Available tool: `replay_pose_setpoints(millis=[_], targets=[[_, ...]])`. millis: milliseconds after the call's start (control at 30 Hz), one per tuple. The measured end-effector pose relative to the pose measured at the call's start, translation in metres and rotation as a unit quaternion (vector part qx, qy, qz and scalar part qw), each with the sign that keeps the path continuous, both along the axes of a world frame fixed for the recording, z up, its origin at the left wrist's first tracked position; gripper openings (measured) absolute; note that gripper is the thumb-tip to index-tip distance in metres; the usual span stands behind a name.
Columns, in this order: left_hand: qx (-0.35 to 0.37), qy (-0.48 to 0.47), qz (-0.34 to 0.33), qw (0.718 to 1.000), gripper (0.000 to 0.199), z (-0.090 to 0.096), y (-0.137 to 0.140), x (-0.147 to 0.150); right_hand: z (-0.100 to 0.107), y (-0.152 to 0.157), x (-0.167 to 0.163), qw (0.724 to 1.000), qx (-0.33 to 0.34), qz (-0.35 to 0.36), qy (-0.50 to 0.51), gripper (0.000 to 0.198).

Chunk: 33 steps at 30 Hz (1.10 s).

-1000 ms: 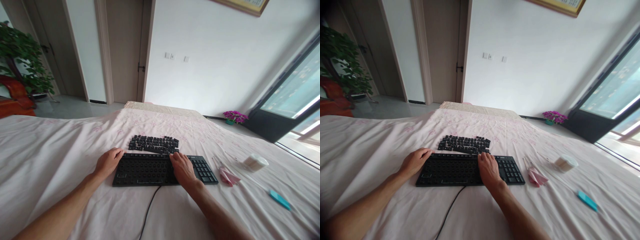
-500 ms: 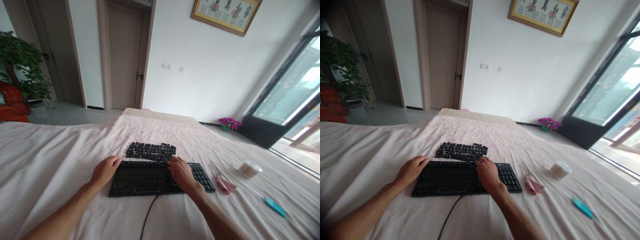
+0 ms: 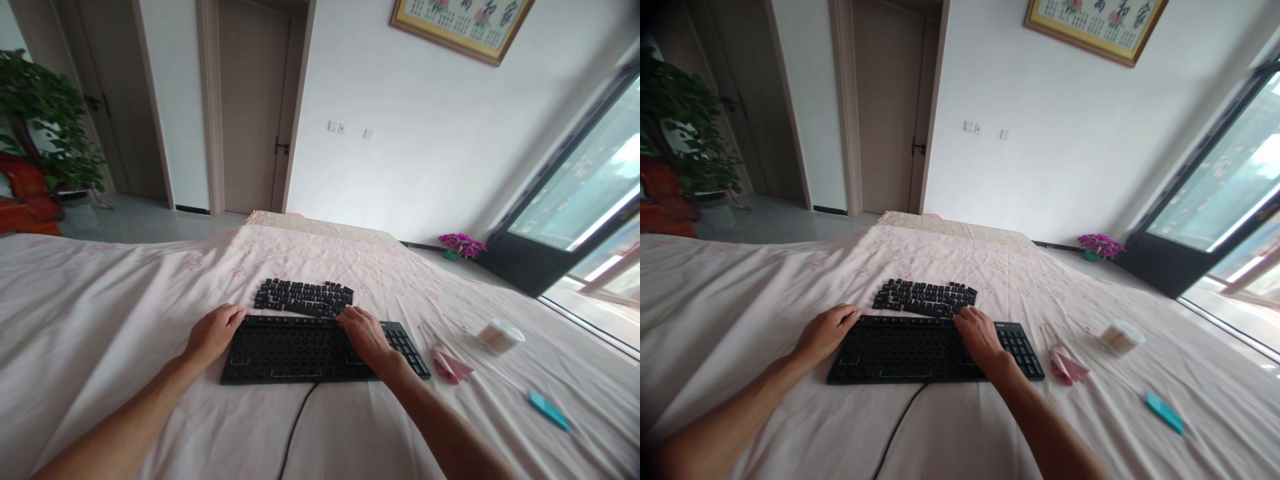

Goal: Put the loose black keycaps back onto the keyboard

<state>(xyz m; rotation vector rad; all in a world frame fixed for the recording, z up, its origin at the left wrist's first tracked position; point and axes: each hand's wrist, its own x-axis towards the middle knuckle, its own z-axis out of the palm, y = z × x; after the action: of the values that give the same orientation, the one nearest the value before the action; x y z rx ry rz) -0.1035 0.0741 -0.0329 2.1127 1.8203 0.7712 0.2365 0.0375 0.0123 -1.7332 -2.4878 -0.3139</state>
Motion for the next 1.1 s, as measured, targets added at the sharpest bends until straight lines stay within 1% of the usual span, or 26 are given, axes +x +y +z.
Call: replay_pose_setpoints(millis=[167, 333, 467, 567, 633, 733, 833, 933, 1100], targets=[[-0.005, 0.004, 0.006, 1.0, 0.032, 0.002, -0.001, 0.001, -0.001, -0.007, -0.012, 0.998, 0.008, -0.018, -0.067, 0.019], [-0.003, 0.002, 0.003, 1.0, 0.033, -0.002, 0.001, 0.0, -0.007, -0.012, -0.03, 0.991, 0.016, -0.039, -0.125, 0.024], [-0.006, 0.005, 0.004, 1.0, 0.033, -0.002, 0.002, 0.0, -0.005, -0.019, -0.033, 0.994, 0.013, -0.047, -0.098, 0.028], [-0.01, 0.009, 0.005, 1.0, 0.033, -0.001, 0.001, 0.0, 0.002, -0.022, -0.026, 0.997, 0.008, -0.052, -0.053, 0.03], [-0.011, 0.008, 0.006, 1.0, 0.034, 0.0, 0.001, 0.001, 0.009, -0.017, -0.018, 0.999, -0.013, -0.047, -0.019, 0.029], [-0.017, -0.001, 0.007, 1.0, 0.033, -0.001, 0.001, 0.001, 0.018, 0.005, -0.001, 0.996, -0.052, -0.05, 0.058, 0.032], [-0.012, -0.008, 0.005, 1.0, 0.033, -0.004, 0.003, 0.0, 0.021, 0.043, 0.01, 0.988, -0.053, -0.076, 0.124, 0.033], [-0.01, -0.01, 0.005, 1.0, 0.033, -0.005, 0.003, -0.001, 0.02, 0.081, 0.012, 0.986, -0.024, -0.108, 0.128, 0.03], [-0.011, -0.013, 0.002, 1.0, 0.033, -0.004, 0.003, -0.001, 0.011, 0.127, 0.007, 0.988, -0.013, -0.109, 0.105, 0.026]])
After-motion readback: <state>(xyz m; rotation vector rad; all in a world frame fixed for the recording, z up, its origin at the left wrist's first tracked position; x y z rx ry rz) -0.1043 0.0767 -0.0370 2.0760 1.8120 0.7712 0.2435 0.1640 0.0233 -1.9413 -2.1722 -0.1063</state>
